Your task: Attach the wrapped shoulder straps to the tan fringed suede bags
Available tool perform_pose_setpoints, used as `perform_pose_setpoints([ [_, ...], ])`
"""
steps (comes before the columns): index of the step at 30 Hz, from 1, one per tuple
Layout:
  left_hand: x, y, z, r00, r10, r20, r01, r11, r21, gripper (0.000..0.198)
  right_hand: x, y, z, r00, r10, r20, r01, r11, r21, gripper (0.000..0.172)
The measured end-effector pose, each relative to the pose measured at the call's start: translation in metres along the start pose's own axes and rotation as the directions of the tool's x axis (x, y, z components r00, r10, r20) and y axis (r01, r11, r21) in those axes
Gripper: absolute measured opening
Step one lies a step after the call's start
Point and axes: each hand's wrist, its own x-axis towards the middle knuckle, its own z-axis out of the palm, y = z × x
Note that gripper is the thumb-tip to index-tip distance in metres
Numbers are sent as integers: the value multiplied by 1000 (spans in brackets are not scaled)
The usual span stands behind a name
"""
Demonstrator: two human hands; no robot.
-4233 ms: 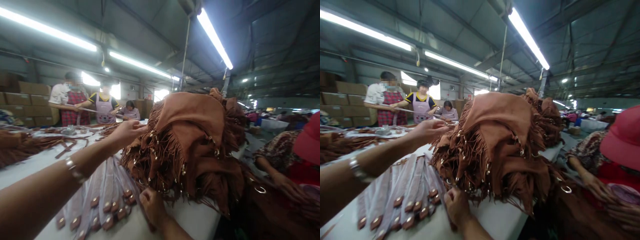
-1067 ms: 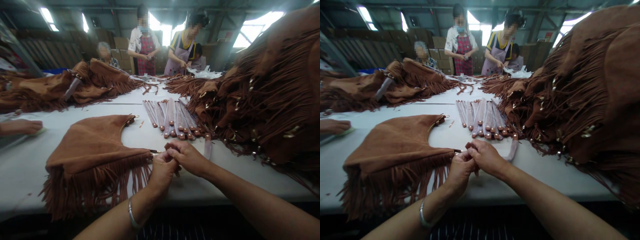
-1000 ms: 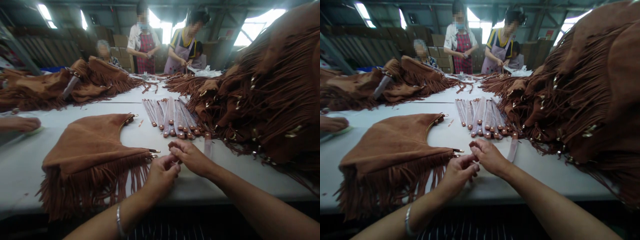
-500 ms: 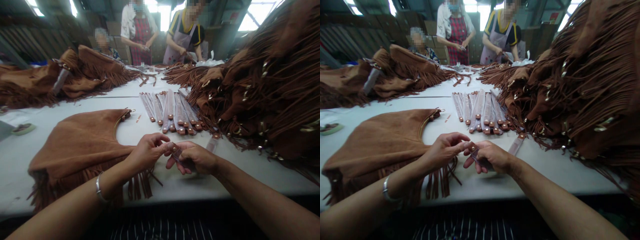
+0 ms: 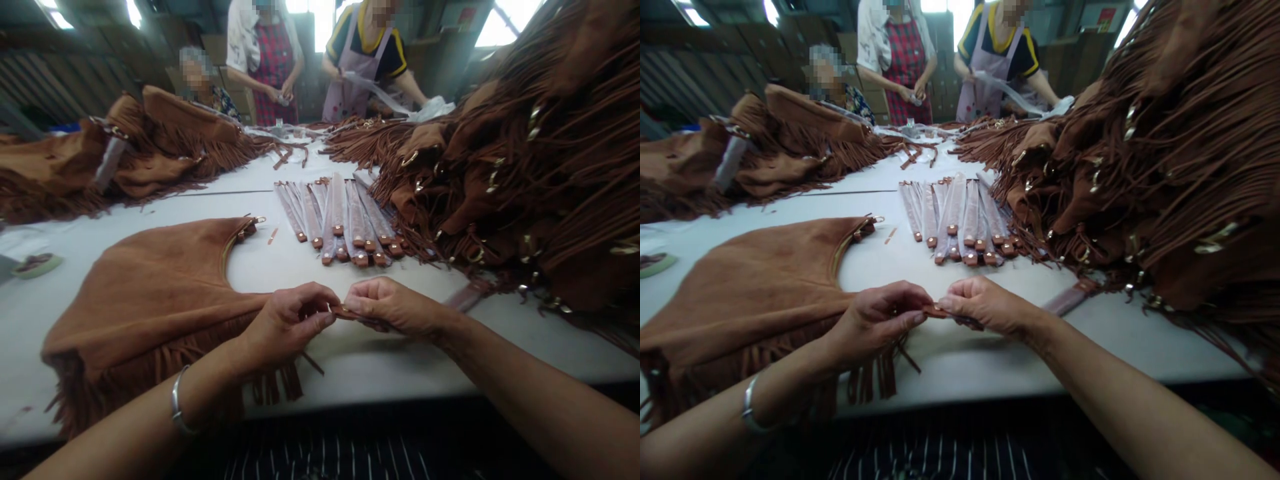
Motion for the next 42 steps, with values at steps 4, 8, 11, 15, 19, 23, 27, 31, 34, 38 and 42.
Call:
perform_pose_setpoints([
  [4,-12,8,-22,989,12,-147,36,947,318,20,0,-1,6,964,-183,-195,85,901,-426,27],
  [8,0,10,-61,998,-17,-55,49,745,665,37,8,2,13,938,-242,-247,59,816,-575,17],
  [11,18,0,-78,935,-278,221,67,749,659,49,22,5,15,947,-166,-276,36,906,-421,22],
  [15,26,-16,-78,830,-344,439,33,816,577,41,38,11,13,980,-72,-185,34,978,-204,30],
  [19,23,-23,-80,807,-382,449,220,902,373,36,40,16,11,983,-69,-168,60,996,-58,32],
  [23,23,-32,-90,833,-373,409,423,906,-34,33,42,13,12,972,-99,-212,141,971,194,33],
  [27,25,-41,-98,837,-358,414,496,816,-297,41,56,5,21,967,-44,-250,123,943,310,33],
  [31,25,-46,-103,832,-303,465,494,787,-369,47,72,-5,36,966,33,-255,84,898,433,35],
  [34,26,-50,-108,832,-274,482,482,787,-384,48,81,-10,45,976,69,-207,48,856,515,36],
  [38,28,-61,-112,827,-254,502,481,782,-397,45,90,-11,51,985,108,-135,-14,827,562,35],
  [42,32,-69,-114,810,-272,520,508,770,-388,40,97,-8,50,989,139,-50,-78,781,620,30],
])
